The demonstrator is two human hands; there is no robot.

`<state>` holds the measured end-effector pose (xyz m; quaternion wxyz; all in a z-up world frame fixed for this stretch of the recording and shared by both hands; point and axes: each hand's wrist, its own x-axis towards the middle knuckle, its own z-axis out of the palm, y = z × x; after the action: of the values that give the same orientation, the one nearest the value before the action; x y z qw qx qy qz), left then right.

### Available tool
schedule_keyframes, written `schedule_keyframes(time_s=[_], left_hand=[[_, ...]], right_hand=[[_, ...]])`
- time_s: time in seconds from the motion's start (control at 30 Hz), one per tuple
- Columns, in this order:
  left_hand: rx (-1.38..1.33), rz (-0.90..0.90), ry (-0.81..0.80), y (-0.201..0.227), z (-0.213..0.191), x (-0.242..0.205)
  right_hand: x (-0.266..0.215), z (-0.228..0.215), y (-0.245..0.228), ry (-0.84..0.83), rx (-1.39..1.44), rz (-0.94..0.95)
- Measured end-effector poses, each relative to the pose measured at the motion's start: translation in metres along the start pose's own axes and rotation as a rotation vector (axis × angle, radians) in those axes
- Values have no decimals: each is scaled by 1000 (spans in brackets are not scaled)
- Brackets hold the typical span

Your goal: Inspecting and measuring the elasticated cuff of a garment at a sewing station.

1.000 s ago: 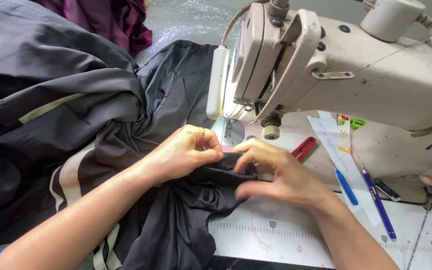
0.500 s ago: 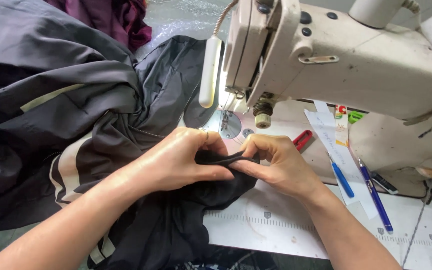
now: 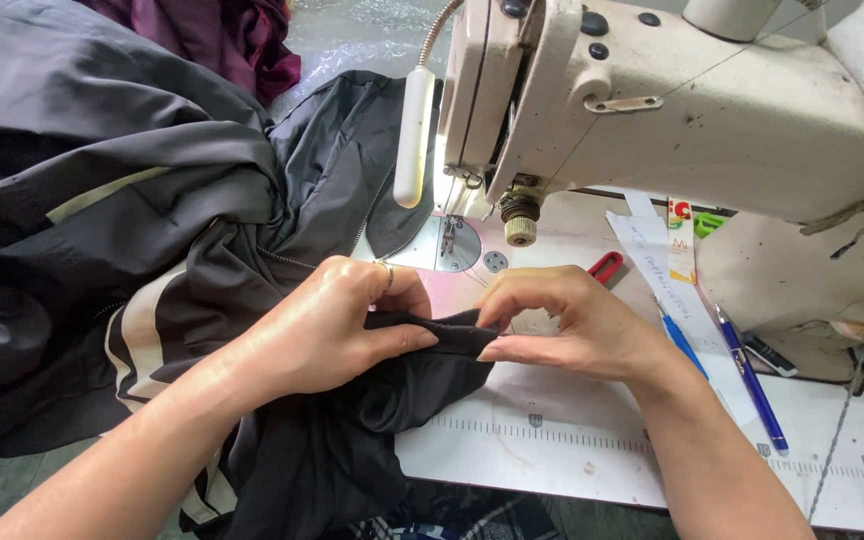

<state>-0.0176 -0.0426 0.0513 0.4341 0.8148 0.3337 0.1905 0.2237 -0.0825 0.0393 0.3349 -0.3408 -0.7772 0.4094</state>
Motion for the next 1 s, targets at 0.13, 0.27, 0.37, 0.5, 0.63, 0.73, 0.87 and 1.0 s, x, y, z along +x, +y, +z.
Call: schedule_keyframes(time_s=[0.13,0.27,0.37,0.5,0.63,0.73,0.87,1.0], left_hand=[[27,22,13,-2,-1,-5],[19,51,35,-6,0,-7],[16,62,42,-5,0,-8],[2,69,38,-5,2,-9],[3,53,37,-7,3,-9],[11,61,46,-5,4,-9],[-30,-11,28,-5,4,-7],[-134,-145,-20,-11,4,-3]], right_hand=[[0,1,2,-9,63,15],[3,6,1,-5,13,-53],[2,9,4,6,16,-59],[2,10,5,32,67,-18],[6,10,-2,-16,32,-20],[10,14,-6,-91,-53,-35],[5,18,9,-65,11,8],[4,20,10,-49,129,108]])
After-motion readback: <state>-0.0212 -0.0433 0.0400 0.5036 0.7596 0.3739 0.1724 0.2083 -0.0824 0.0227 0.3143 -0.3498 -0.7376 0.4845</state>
